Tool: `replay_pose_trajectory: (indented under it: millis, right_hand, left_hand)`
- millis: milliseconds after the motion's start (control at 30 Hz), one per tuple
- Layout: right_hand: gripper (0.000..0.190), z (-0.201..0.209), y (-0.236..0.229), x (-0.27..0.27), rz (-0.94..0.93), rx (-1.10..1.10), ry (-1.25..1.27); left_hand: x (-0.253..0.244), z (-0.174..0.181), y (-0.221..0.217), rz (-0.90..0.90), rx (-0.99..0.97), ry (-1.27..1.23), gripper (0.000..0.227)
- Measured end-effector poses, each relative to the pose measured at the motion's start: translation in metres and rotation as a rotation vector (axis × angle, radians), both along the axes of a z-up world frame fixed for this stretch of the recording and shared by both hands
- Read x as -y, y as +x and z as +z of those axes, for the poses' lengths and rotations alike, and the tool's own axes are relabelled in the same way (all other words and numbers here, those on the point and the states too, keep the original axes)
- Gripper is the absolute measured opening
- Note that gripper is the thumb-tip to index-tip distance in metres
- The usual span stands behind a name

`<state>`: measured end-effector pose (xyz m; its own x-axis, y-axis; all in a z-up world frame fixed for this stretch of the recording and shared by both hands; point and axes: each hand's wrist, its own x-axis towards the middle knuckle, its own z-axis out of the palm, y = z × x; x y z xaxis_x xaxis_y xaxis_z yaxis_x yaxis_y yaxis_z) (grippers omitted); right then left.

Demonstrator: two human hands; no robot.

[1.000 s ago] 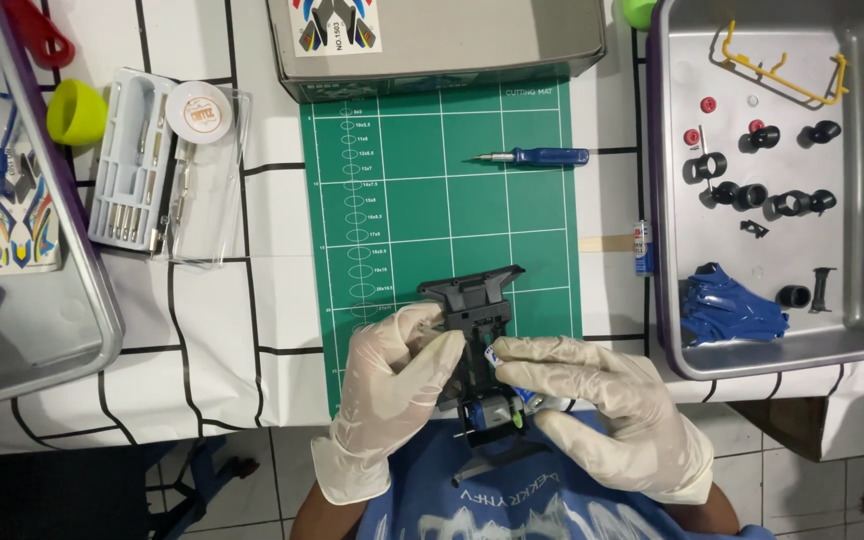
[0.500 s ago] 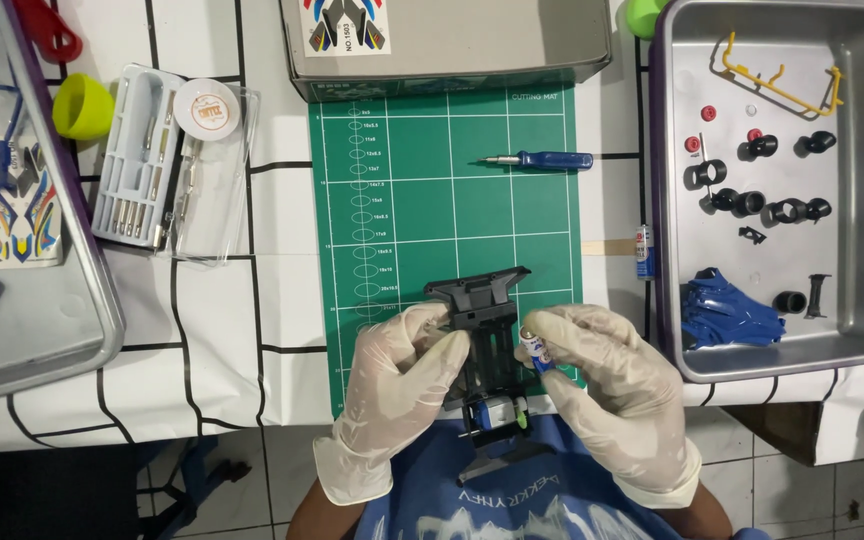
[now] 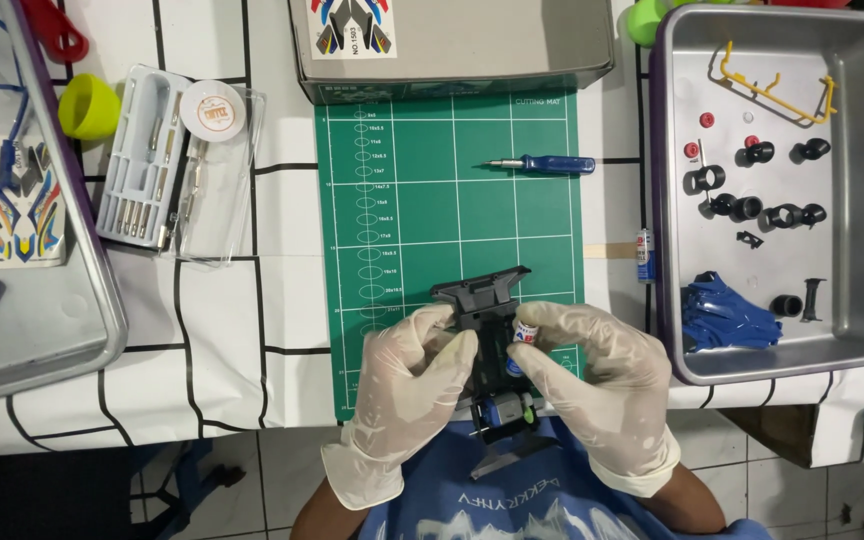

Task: The person inserts batteries into a black plastic chassis of a remote-controlled vehicle. They use a screwdriver to tighten a screw on the chassis and then place a black cover over the battery compartment.

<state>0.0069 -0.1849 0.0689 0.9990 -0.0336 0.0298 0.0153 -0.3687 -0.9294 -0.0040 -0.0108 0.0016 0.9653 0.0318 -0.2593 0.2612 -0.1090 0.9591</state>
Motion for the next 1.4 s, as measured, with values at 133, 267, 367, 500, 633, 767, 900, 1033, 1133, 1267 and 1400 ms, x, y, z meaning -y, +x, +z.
replay_pose_trajectory:
  millis: [133, 267, 367, 500, 633, 767, 900, 1033, 1133, 1267, 1400]
  right_hand:
    - [0.029, -0.003, 0.004, -0.002, 0.043, 0.008, -0.027]
    - [0.027, -0.005, 0.005, -0.004, 0.047, 0.010, -0.052]
    - [0.028, -0.009, 0.008, -0.007, 0.022, 0.015, 0.009]
    - [0.028, -0.010, 0.009, -0.007, 0.015, -0.007, 0.008]
    - [0.029, -0.016, 0.006, -0.009, -0.001, 0.008, -0.005]
    - [0.028, -0.021, 0.007, -0.012, -0.056, -0.046, 0.093]
    - [0.028, -0.019, 0.009, -0.010, -0.042, -0.081, 0.148]
    - [0.024, -0.022, 0.010, -0.013, -0.064, -0.051, 0.114]
    - [0.023, -0.026, 0.010, -0.012, -0.071, -0.053, 0.130]
    - [0.023, -0.028, 0.009, -0.009, -0.011, -0.035, 0.084]
    - [0.024, -0.032, 0.009, -0.005, 0.038, 0.046, 0.081]
  left_hand:
    - [0.002, 0.005, 0.002, -0.010, 0.086, -0.006, 0.034]
    - [0.003, 0.011, 0.003, -0.004, 0.111, -0.072, 0.019]
    - [0.005, 0.005, 0.000, 0.016, 0.109, -0.035, 0.025]
    - [0.004, 0.011, 0.003, 0.012, 0.167, -0.021, 0.029]
    - [0.004, 0.006, 0.001, -0.012, 0.147, -0.039, 0.027]
    - [0.005, 0.004, 0.001, 0.014, 0.151, -0.003, 0.027]
    - [0.008, -0.002, -0.002, 0.037, 0.166, 0.064, 0.029]
    - [0.008, -0.001, 0.000, 0.037, 0.194, 0.065, 0.030]
    - [0.008, 0.000, 0.000, 0.048, 0.190, 0.083, 0.029]
    - [0.008, 0.002, 0.000, 0.056, 0.196, 0.078, 0.024]
    - [0.009, -0.002, -0.003, 0.081, 0.243, 0.074, 0.025]
